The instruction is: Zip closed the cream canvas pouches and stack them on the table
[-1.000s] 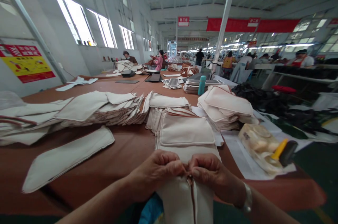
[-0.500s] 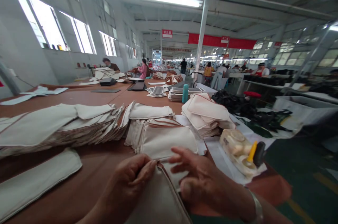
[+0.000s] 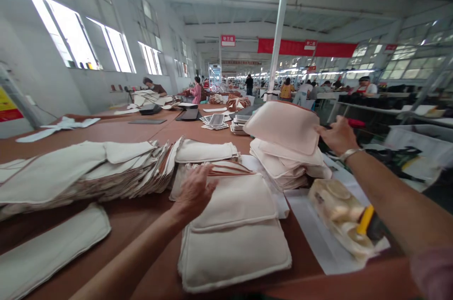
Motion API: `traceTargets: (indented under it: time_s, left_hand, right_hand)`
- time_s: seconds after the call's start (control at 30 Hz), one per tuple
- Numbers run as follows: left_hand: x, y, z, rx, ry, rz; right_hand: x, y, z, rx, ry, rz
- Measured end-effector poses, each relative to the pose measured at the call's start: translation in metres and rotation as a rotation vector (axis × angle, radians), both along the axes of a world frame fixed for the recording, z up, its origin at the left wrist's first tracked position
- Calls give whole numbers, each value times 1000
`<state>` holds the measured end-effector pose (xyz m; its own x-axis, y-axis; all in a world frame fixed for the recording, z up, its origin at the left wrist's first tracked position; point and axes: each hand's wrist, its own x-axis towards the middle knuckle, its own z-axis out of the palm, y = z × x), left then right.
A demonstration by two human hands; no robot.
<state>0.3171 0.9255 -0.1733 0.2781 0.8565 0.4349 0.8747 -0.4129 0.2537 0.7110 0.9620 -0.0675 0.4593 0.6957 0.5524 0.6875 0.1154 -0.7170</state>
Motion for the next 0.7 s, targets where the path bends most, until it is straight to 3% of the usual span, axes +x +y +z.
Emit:
traceTargets:
  time_s: [0.07,0.13,0.27,0.33,0.37,0.4,0.47,0.53,0.6,0.7]
  left_hand:
    - [16,28,-26,-73,55,-17]
    - [34,53,-44,-125,90,-22]
    - [66,91,-65,-206,150,-43]
    - [77,100,-71,-211,153,-67]
    - [81,102,-73,-202,144,-80]
    - [84,102,-74,-188,126,-91]
    - [83,101,-70,-145,68,-96]
    - [75,100,-52,-81,-22,-71]
    - [58,100,-20,-3,-139,-19]
    - [23,95,43,105,-314,59]
  right_hand:
    - [-2,-1,-24,-22,-41,-22]
    - [-28,-17,-67,-80,-55,89]
    - [-116,-74,-190,-157,-165,451]
    - [-155,-95,-247,4,-500,860]
    - [-169,-100,-270,55,-634,979]
    - [-179,-101,-287,85,-670,1009]
    - [-190,-96,-306,49,-692,989]
    - [-192,-87,-307,-118,-596,940]
    - [-192,-83,-296,-286,-474,904]
    - [-195,-86,-276,-380,-369,825]
